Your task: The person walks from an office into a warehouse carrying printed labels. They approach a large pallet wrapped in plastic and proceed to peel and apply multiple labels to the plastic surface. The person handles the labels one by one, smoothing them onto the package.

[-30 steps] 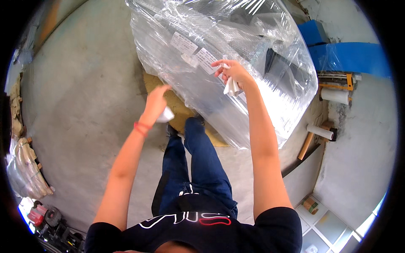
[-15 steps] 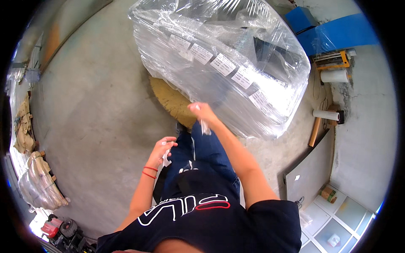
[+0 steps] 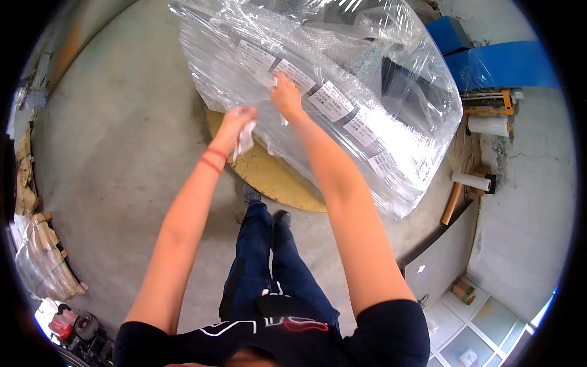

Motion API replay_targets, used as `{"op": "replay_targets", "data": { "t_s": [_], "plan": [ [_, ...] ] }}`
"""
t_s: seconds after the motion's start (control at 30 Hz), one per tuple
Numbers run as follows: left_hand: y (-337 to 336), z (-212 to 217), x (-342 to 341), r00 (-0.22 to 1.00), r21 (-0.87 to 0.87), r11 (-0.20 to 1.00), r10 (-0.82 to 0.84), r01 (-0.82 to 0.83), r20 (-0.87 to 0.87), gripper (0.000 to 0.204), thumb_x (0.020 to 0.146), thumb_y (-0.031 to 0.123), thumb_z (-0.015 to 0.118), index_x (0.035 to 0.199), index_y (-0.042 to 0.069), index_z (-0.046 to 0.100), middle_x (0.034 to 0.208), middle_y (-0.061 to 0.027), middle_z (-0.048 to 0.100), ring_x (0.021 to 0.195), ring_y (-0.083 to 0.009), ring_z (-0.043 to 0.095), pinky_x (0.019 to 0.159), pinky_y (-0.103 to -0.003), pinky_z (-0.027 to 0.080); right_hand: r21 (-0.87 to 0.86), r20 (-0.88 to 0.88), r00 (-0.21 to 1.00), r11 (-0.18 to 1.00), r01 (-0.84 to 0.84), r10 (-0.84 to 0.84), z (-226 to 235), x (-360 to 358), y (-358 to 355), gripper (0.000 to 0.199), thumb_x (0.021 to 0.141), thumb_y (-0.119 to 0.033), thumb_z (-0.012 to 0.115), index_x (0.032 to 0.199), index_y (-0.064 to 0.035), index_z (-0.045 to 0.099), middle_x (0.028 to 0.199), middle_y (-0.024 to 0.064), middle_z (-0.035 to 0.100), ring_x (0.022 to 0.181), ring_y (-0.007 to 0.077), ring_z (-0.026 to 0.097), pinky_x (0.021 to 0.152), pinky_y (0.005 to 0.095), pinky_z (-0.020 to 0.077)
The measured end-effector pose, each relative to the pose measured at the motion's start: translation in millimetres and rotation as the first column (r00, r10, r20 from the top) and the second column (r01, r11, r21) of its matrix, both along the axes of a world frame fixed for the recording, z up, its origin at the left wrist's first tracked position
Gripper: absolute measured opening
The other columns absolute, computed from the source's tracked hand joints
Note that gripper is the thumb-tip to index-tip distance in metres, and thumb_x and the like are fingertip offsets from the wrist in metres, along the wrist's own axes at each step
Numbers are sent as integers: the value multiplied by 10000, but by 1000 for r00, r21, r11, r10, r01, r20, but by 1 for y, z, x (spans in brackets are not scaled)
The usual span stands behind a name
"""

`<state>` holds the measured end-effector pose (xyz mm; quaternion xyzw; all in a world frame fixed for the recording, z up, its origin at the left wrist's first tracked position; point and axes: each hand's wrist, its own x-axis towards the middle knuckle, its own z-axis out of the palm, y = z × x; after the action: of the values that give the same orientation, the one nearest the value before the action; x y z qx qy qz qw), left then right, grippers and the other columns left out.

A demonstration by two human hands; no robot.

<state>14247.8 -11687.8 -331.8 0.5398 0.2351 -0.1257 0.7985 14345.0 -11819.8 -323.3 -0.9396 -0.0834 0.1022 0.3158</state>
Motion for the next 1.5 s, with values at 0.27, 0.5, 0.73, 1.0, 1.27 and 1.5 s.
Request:
{"op": "replay_targets", "data": {
  "t_s": [0.27, 0.5, 0.73, 1.0, 1.27, 1.5],
  "plan": [
    [-16, -35, 101, 980, -88, 979, 174, -183, -101, 237, 726, 122, 629, 898, -21, 551, 773, -74, 582, 599, -153, 544, 480, -284, 418, -39, -49, 970, 970, -241, 239, -24, -19, -12, 272, 755, -144, 503, 1016, -68, 515, 844, 212, 590, 804, 391, 558, 714, 466, 441],
    [-9, -42, 100, 963, -129, 957, 244, -258, -117, 236, 700, 39, 571, 933, 21, 534, 796, -61, 582, 567, -142, 529, 433, -260, 393, -9, 123, 982, 990, -141, 141, 0, 15, 0, 146, 754, -145, 530, 848, -33, 535, 785, 206, 597, 771, 386, 571, 671, 453, 461],
    [5, -47, 94, 995, -31, 995, 89, -91, -45, 236, 677, 16, 566, 912, -8, 555, 822, -85, 587, 717, -172, 556, 607, -301, 449, -266, 114, 978, 954, -137, 173, -23, 24, 21, 174, 771, -165, 546, 843, -23, 476, 695, 197, 583, 689, 385, 565, 585, 443, 439],
    [1, -24, 83, 1000, -8, 1000, 1, -1, 0, 253, 768, 207, 618, 943, 32, 564, 823, -74, 603, 628, -98, 494, 537, -239, 402, 360, -124, 990, 927, 106, -65, 99, -80, -28, 133, 797, -136, 484, 772, -13, 438, 609, 197, 518, 565, 288, 552, 519, 383, 399],
    [-71, 50, -134, 934, -216, 960, 96, -178, -344, 315, 816, 382, 564, 836, 67, 565, 618, 9, 483, 377, -49, 349, 331, -173, 280, 546, -783, 593, 251, 799, -186, 122, -238, -117, 161, 700, -9, 462, 818, -106, 411, 621, 63, 507, 440, 129, 445, 336, 222, 303],
    [-190, 124, -308, 817, -586, 616, 176, -527, -549, 312, 851, 294, 490, 1082, 86, 512, 855, -45, 586, 651, -139, 577, 583, -249, 505, 794, -596, 787, 33, 608, -159, 153, -346, -116, 428, 674, 42, 379, 1068, -79, 494, 652, 23, 453, 457, 83, 401, 366, 197, 321]
  ]
}}
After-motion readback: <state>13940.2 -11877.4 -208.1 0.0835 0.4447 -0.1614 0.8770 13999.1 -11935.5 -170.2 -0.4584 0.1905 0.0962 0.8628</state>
